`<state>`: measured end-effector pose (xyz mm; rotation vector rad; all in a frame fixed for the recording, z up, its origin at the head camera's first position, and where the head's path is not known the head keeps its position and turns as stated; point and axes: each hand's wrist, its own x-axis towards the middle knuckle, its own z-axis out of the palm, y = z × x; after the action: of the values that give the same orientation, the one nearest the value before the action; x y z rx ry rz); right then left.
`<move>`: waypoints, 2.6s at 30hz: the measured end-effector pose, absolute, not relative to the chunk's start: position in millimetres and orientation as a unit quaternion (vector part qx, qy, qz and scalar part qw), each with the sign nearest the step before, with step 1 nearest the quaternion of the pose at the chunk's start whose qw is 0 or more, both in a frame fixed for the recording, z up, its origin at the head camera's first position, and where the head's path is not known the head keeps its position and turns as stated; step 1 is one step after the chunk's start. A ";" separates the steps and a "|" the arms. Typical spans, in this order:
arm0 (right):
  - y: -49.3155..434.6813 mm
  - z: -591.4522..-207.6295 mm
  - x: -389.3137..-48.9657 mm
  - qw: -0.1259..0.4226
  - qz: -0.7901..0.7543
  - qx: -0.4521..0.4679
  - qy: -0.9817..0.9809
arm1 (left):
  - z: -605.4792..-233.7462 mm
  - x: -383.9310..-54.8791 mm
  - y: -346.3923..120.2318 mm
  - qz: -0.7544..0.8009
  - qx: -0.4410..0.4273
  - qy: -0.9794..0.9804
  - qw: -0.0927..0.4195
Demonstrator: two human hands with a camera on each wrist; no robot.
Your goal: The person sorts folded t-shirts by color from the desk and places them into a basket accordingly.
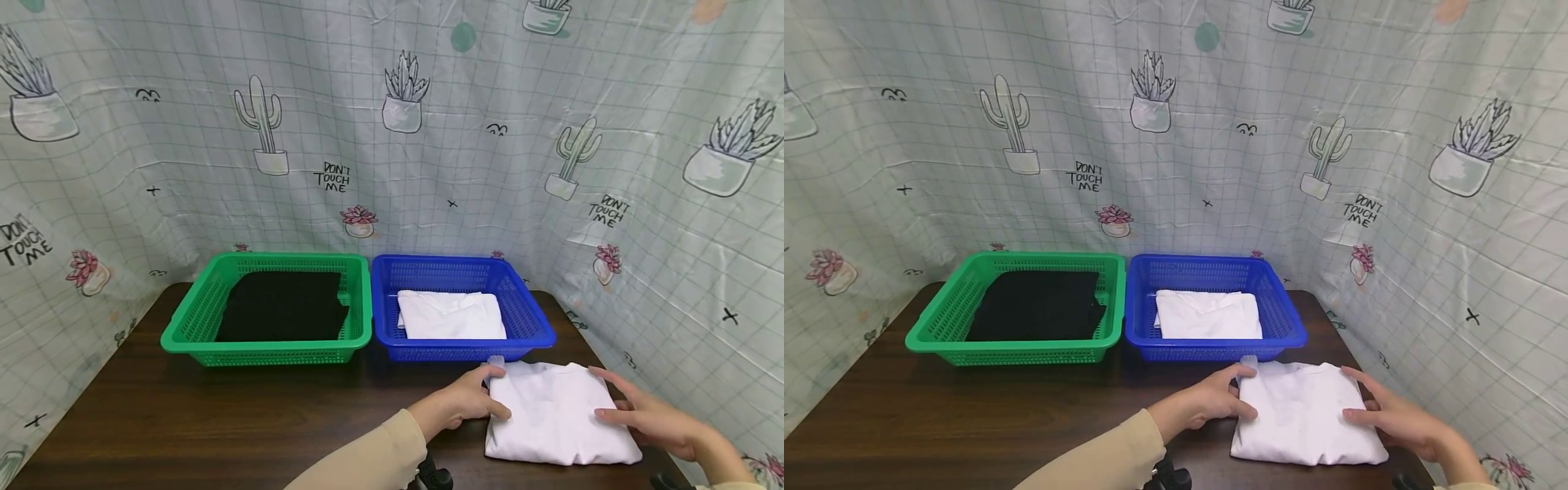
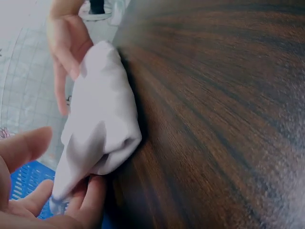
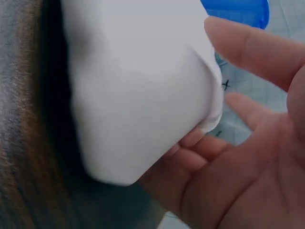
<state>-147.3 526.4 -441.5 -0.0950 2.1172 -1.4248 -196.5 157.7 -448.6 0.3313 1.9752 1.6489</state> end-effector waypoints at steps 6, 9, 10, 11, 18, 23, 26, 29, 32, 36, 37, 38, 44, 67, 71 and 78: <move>525.0 -451.6 -146.1 0.271 -0.545 -0.103 0.787 | -450.3 -194.2 164.8 0.645 0.113 0.705 0.273; 519.1 -454.9 -146.2 0.243 -0.539 -0.102 0.800 | -453.6 -192.7 164.5 0.639 0.111 0.714 0.262; 517.6 -455.8 -146.3 0.235 -0.538 -0.098 0.803 | -454.7 -192.4 164.4 0.637 0.111 0.718 0.259; 516.4 -456.5 -146.4 0.230 -0.540 -0.092 0.804 | -455.4 -192.2 164.2 0.634 0.111 0.722 0.255; 510.1 -461.6 -147.4 0.217 -0.561 -0.085 0.794 | -456.4 -194.3 163.9 0.631 0.127 0.722 0.256; 505.5 -464.5 -149.9 0.222 -0.582 -0.105 0.775 | -463.3 -196.8 163.5 0.647 0.139 0.700 0.268; 501.9 -463.8 -152.1 0.225 -0.593 -0.114 0.765 | -466.4 -198.8 162.1 0.654 0.142 0.692 0.271; 497.6 -464.3 -154.9 0.227 -0.594 -0.113 0.763 | -467.4 -200.2 160.2 0.656 0.140 0.690 0.274; 494.0 -466.5 -157.0 0.224 -0.590 -0.110 0.768 | -466.9 -200.8 158.0 0.651 0.139 0.694 0.275; 494.1 -467.7 -156.2 0.214 -0.583 -0.133 0.772 | -463.7 -199.5 155.2 0.640 0.145 0.701 0.278; 494.8 -466.8 -155.3 0.213 -0.583 -0.139 0.771 | -462.0 -198.6 154.5 0.638 0.149 0.702 0.280; 495.8 -465.2 -154.4 0.212 -0.584 -0.145 0.770 | -460.0 -197.9 154.1 0.637 0.153 0.701 0.282; 500.8 -445.2 -153.3 0.227 -0.613 -0.185 0.734 | -439.8 -189.9 152.9 0.635 0.190 0.695 0.279; 446.9 -365.4 -227.8 0.131 -0.597 -0.195 0.767 | -355.6 -242.1 93.9 0.678 0.183 0.687 0.187; 428.6 -362.1 -249.4 0.122 -0.598 -0.189 0.770 | -353.8 -260.5 81.7 0.673 0.171 0.704 0.151; 401.9 -366.4 -284.0 0.106 -0.594 -0.146 0.784 | -364.1 -294.4 66.0 0.682 0.146 0.708 0.110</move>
<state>-284.0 401.9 -366.4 -0.4316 2.3105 -1.7489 -294.4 66.0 -364.1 0.4286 2.0816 2.0054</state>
